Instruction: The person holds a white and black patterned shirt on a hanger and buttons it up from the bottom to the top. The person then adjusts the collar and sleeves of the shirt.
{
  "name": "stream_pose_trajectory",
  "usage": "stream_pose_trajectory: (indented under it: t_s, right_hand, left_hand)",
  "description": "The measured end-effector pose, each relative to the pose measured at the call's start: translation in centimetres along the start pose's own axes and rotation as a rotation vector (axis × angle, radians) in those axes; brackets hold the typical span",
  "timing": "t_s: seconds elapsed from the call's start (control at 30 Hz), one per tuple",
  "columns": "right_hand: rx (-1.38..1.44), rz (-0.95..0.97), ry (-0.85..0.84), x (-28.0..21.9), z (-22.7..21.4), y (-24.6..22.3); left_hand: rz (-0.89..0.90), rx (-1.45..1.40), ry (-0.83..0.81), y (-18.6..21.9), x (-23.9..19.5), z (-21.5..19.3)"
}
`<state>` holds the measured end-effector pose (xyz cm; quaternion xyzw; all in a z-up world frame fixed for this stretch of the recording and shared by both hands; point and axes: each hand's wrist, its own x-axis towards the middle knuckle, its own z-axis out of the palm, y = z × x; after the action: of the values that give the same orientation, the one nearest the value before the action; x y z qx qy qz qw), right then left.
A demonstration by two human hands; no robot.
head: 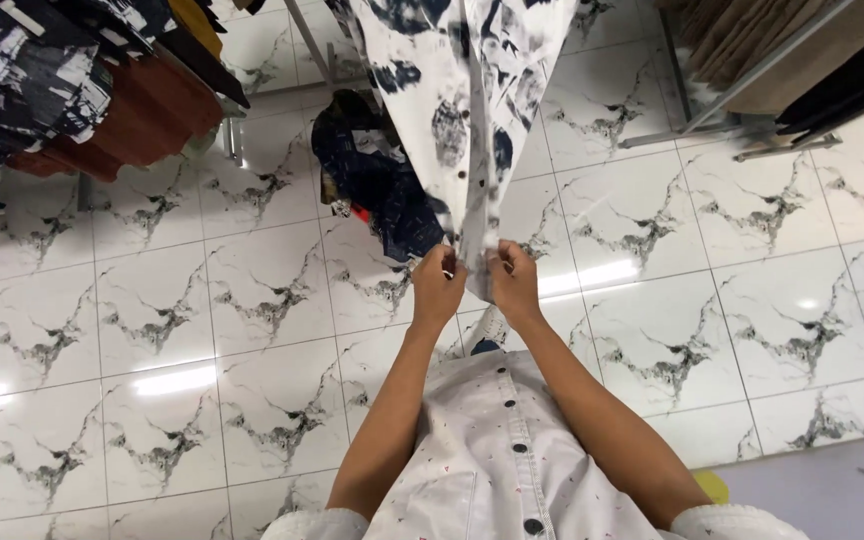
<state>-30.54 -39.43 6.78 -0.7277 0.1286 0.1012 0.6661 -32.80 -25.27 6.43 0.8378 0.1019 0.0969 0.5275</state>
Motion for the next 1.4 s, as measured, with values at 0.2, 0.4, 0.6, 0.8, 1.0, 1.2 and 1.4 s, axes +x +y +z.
stream_pose_trajectory:
  t_s: [0.2, 0.4, 0.6, 0.8, 1.0, 1.2, 1.4]
  right_hand:
    - [0.061, -0.028, -0.005, -2.5, -0.6, -2.2]
    - [0.159, -0.033, -0.069, -6.0, 0.2, -7.5]
    - [0.135, -0.094, -0.071, -5.3, 0.4, -6.3]
    - [0.015, -0.128, 0.032, -3.6, 0.2, -5.2]
    - [-0.083, -0.208, 0.022, -4.4, 0.7, -5.8]
    - [0.067, -0.197, 0.038, -1.3, -0.1, -1.3]
    - [-0.03, -0.198, 0.097, -4.0, -0.2, -8.2]
  left_hand:
    - [0.179, -0.051, 0.066, 1.5, -1.2, -1.5]
    - [0.296, -0.011, 0.064, 3.7, -1.7, -2.4]
    - [0.337, 0.013, 0.074, 6.1, -3.1, -2.5]
    - [0.292, -0.17, -0.004, 4.8, -3.1, -2.1]
    - [-0.081, -0.187, -0.115, 10.6, 0.4, -4.7]
    - [-0.227, -0.149, -0.093, 8.9, 2.5, -3.1]
    - [-0.32, -0.488, -0.067, 7.3, 2.1, -0.6]
